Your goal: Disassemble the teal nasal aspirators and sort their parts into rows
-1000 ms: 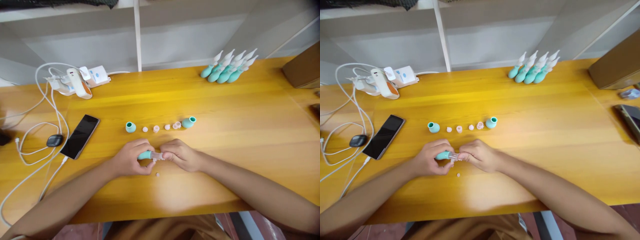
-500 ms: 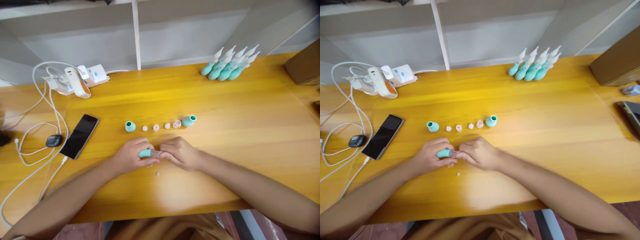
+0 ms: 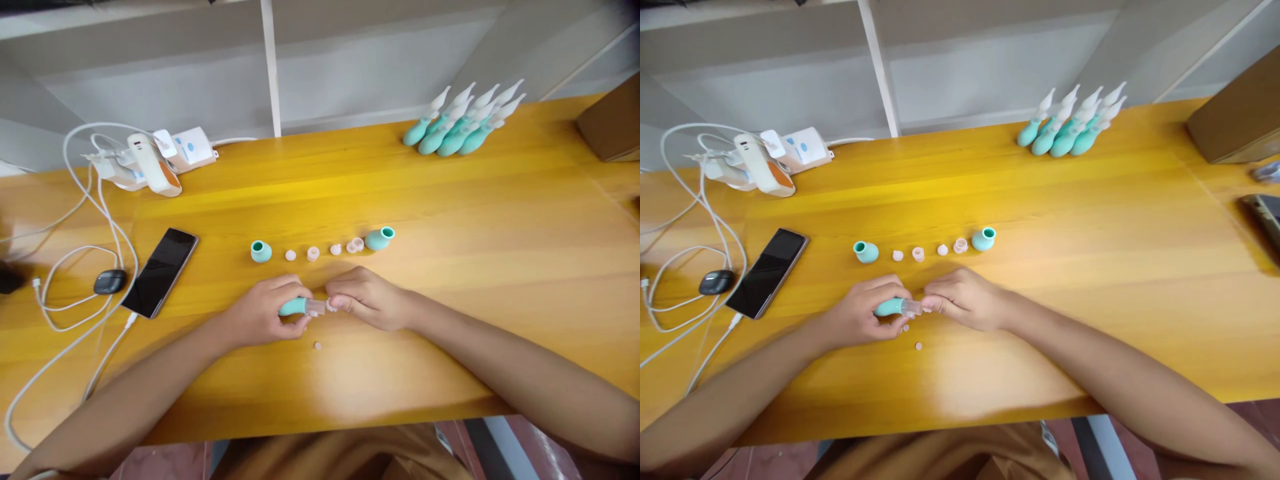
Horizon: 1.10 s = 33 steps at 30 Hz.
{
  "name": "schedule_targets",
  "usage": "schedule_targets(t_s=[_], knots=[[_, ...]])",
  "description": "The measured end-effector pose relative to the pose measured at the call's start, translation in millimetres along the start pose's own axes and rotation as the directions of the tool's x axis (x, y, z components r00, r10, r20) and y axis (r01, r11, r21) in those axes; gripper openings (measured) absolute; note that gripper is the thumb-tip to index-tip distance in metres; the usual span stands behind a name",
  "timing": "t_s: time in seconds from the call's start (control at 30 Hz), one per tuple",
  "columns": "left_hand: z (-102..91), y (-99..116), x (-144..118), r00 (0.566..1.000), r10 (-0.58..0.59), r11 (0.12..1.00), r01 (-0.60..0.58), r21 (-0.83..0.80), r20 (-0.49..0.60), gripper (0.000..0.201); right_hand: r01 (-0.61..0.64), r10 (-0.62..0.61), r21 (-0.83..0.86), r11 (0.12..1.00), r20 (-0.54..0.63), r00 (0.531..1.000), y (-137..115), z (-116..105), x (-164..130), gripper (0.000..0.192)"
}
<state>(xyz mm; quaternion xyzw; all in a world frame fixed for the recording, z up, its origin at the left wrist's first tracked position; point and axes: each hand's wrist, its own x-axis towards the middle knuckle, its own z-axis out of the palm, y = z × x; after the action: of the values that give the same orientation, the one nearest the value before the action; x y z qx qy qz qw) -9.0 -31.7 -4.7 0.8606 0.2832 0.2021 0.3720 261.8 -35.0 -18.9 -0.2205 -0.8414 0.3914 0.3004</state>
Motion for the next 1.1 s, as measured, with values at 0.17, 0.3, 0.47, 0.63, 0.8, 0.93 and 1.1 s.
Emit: schedule_targets(t_s=[0.17, 0.3, 0.47, 0.63, 0.8, 0.93, 1.1], knots=[[-3.4, -3, -1, 0.998, 0.023, 1.0, -0.023, 0.008, 0.054, 0.009, -0.006, 0.007, 0.025, 1.0, -0.042, 0.999, 5, -4, -3, 0.049], [-4.1, -6, 0, 0.995, 0.058, 0.998, -0.06, 0.022, 0.078, 0.009, -0.004, 0.005, 0.013, 1.0, -0.025, 1.0, 5, -4, -3, 0.049], [-3.1, -5, 1, 0.993, 0.065, 0.997, -0.07, 0.042, 0.093, 0.014, 0.004, -0.004, -0.052, 0.999, 0.009, 1.0, 4, -3, -1, 0.049], [-2.2, -8, 0, 0.991, 0.09, 0.992, -0.098, 0.078, 0.101, 0.024, 0.04, -0.032, -0.194, 0.98, 0.043, 0.999, 4, 0, 0, 0.047], [-1.5, -10, -1, 0.99, 0.117, 0.987, -0.125, 0.099, 0.081, 0.03, 0.017, -0.005, -0.232, 0.973, 0.051, 0.999, 2, 0, 0, 0.05], [-2.4, -10, 0, 0.99, 0.115, 0.988, -0.122, 0.091, 0.082, 0.031, 0.008, -0.001, -0.243, 0.97, 0.026, 1.0, 2, 1, -1, 0.05], [-3.2, -5, 0, 0.993, 0.084, 0.992, -0.091, -0.084, -0.086, 0.031, -0.059, 0.052, -0.152, 0.987, -0.052, 0.997, 0, 8, -2, 0.046]])
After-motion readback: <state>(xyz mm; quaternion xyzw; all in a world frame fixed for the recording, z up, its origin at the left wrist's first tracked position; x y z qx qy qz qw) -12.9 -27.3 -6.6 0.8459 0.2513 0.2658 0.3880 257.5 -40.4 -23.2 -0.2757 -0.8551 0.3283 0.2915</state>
